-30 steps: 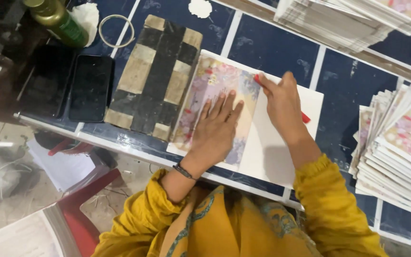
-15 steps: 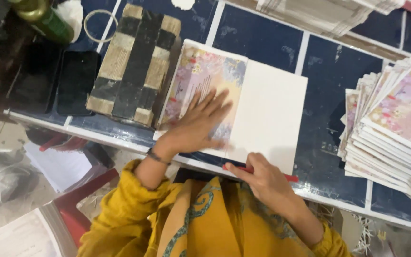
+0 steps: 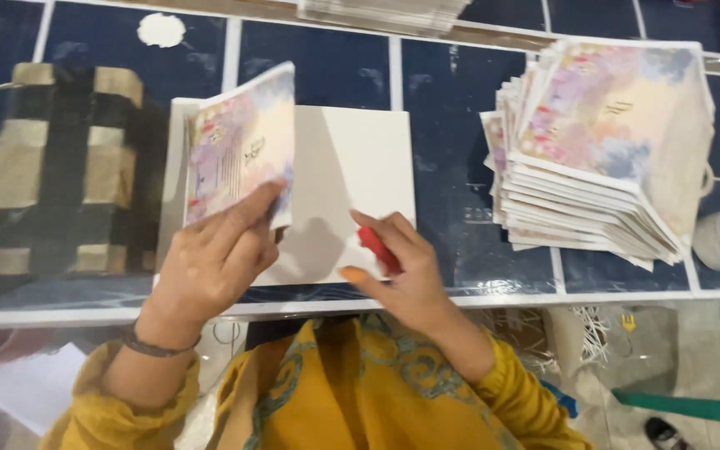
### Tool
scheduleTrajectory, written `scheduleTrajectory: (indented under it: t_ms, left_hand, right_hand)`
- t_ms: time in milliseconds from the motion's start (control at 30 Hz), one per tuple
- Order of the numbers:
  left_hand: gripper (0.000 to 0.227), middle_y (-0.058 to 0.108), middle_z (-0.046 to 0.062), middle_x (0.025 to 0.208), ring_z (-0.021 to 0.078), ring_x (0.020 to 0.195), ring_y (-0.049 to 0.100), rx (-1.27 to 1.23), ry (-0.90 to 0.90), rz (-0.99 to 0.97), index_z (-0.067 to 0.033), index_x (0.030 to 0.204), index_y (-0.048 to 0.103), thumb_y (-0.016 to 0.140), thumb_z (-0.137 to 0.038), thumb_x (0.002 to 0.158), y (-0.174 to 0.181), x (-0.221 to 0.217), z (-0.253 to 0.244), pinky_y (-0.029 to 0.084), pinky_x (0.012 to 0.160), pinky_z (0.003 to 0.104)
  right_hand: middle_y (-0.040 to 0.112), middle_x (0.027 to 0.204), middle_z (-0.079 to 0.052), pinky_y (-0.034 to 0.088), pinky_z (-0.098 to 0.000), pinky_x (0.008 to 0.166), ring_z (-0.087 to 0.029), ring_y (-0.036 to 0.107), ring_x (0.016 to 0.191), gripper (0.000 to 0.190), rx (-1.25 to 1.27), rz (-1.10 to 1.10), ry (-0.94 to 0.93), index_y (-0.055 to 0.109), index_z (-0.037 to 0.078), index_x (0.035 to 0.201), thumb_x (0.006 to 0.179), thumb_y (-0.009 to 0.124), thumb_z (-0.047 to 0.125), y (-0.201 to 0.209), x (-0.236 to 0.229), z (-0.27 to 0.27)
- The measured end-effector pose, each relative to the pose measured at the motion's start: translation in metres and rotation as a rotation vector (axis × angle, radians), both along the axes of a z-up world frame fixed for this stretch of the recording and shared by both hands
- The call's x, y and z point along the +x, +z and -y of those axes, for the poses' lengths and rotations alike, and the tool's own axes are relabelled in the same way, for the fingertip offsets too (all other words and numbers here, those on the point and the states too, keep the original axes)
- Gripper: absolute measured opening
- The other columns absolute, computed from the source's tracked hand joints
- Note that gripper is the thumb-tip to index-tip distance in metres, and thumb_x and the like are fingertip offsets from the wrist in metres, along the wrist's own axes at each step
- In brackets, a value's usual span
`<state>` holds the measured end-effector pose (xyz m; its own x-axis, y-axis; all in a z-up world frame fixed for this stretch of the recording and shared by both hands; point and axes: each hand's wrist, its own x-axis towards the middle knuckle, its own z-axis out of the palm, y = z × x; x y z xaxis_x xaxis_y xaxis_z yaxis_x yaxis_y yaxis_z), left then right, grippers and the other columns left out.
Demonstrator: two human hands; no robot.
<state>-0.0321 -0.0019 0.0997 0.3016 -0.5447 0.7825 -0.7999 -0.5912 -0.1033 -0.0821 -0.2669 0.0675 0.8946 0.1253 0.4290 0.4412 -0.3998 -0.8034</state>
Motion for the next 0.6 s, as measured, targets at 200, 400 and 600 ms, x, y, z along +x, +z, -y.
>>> scheduleTrajectory:
  t_ms: [200,400,600]
  left_hand:
    - [0.017,0.072,0.030,0.119,0.0332,0.111,0.079,0.011,-0.300,0.190,0.0010,0.099,0.064,0.061,-0.011,0.110,0.066,0.000,0.103,0.071,0.097,0.035]
    - [0.007,0.075,0.021,0.123,0.0333,0.118,0.074,0.072,-0.609,0.399,-0.0062,0.104,0.082,0.076,-0.005,0.108,0.075,0.022,0.172,0.053,0.116,0.041]
    - [0.031,0.032,0.021,0.161,0.0360,0.152,0.036,0.197,-0.644,0.024,0.0021,0.145,0.063,0.073,-0.016,0.121,0.052,0.033,0.215,0.038,0.129,0.060]
  right_hand:
    - [0.049,0.113,-0.013,0.053,-0.0307,0.058,-0.020,0.059,0.079,0.073,-0.124,0.095,-0.253,0.044,-0.003,0.147,0.094,0.073,0.038,0.040,-0.020,-0.002]
    - [0.070,0.116,-0.018,0.056,-0.0359,0.071,-0.027,0.072,0.092,0.013,-0.438,0.536,-0.687,0.074,-0.002,0.120,0.108,0.075,0.002,0.059,-0.016,0.106]
    - [0.075,0.119,-0.042,0.060,-0.0554,0.095,-0.054,0.075,0.104,0.039,-0.693,0.833,-0.791,0.070,-0.025,0.129,0.103,0.044,-0.015,0.060,-0.012,0.236]
